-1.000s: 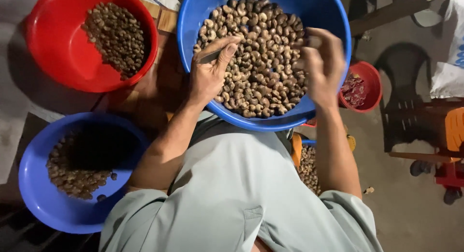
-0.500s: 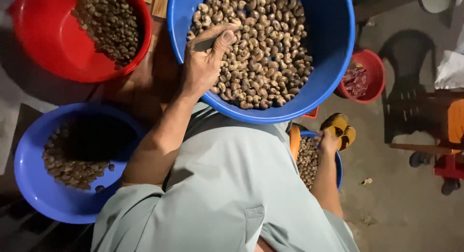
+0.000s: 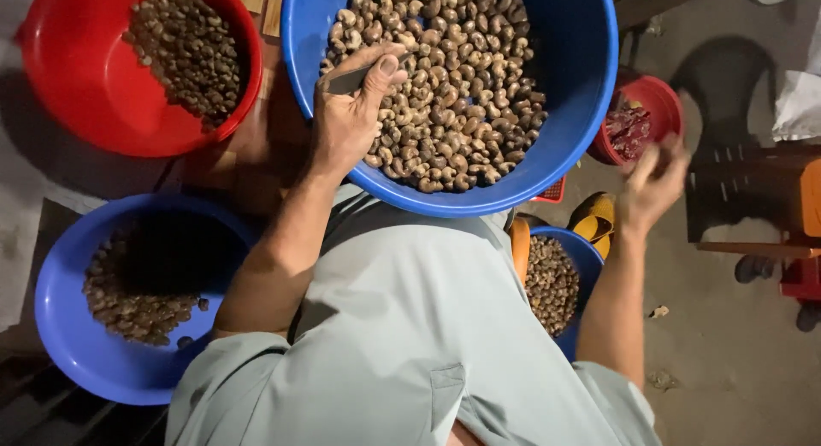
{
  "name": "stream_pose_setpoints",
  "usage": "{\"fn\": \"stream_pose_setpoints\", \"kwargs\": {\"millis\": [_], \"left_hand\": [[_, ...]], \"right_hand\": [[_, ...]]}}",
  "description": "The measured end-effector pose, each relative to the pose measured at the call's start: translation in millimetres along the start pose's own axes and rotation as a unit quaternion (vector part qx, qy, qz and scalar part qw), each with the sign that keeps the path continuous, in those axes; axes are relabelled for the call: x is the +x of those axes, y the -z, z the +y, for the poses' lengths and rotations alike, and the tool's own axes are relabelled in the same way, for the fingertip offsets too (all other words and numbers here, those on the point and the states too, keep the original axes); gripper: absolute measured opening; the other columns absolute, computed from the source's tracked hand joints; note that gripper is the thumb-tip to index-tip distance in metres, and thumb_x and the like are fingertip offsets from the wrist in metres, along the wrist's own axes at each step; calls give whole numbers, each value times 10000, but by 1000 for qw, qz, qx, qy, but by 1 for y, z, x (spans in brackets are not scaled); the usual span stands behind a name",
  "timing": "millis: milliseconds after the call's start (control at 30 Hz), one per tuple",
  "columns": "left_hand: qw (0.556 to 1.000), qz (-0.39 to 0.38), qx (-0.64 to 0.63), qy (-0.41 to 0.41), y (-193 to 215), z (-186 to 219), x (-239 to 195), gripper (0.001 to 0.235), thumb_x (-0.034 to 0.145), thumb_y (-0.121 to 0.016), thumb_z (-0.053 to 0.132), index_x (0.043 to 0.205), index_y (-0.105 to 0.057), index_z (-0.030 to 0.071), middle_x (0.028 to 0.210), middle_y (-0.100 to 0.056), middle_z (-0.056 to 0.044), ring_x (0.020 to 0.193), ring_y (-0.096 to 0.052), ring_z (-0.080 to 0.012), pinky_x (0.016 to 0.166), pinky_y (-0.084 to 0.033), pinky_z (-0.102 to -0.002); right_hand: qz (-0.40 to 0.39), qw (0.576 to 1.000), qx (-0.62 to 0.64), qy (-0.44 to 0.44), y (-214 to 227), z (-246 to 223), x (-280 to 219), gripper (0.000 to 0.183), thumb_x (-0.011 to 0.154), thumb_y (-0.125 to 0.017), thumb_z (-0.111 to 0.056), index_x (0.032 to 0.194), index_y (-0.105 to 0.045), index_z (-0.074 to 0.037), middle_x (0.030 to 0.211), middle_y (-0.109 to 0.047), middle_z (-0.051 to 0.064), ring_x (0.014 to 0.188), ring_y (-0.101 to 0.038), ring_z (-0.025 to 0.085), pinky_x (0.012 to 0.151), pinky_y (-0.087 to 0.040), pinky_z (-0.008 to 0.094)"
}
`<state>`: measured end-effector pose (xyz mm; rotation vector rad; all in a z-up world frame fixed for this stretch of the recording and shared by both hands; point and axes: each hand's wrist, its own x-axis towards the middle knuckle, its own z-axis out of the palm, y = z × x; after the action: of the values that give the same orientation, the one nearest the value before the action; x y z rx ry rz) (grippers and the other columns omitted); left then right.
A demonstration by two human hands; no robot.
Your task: The person sits and uses a small knife to peel the outer skin off of brown nuts held in a large blue bowl. They pick up individual nuts, scrape the skin with the knife, and drop the peeled nuts into a separate blue bowl on the floor.
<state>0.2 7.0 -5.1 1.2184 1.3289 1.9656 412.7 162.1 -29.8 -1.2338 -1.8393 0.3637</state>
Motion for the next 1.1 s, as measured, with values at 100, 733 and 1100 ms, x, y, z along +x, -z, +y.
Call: {"fn": "stream_pose_setpoints", "kwargs": {"millis": [100, 733, 1100], "left_hand": [[1000, 2, 6, 12, -1, 5, 0, 339, 1048, -609, 301, 1222, -676, 18, 1046, -775, -151, 937, -787, -231, 803, -676, -296], [999, -14, 4, -45, 2, 7, 0, 223, 1041, -638, 126, 1186, -689, -35, 1046, -766, -122, 870, -773, -204, 697, -624, -261], [1000, 8, -7, 6, -1, 4, -4, 282, 1033, -633, 175, 1216, -684, -34, 1067, -773, -126, 871, -781, -198, 657, -610, -234]], "right_hand": [[-15, 978, 63, 198, -24, -83, 56, 403, 1072, -486, 142, 1442, -506, -16, 1178, -693, 255, 934, -654, 294, 772, -551, 369], [-334, 838, -188, 388, -238, -91, 116, 322, 861, -711, -103, 1178, -655, -86, 1076, -656, 145, 899, -668, 408, 706, -540, 487], [-397, 878, -22, 267, -215, -145, 98, 263, 871, -666, 49, 1127, -619, 10, 967, -743, 139, 774, -700, 272, 664, -561, 372]]}}
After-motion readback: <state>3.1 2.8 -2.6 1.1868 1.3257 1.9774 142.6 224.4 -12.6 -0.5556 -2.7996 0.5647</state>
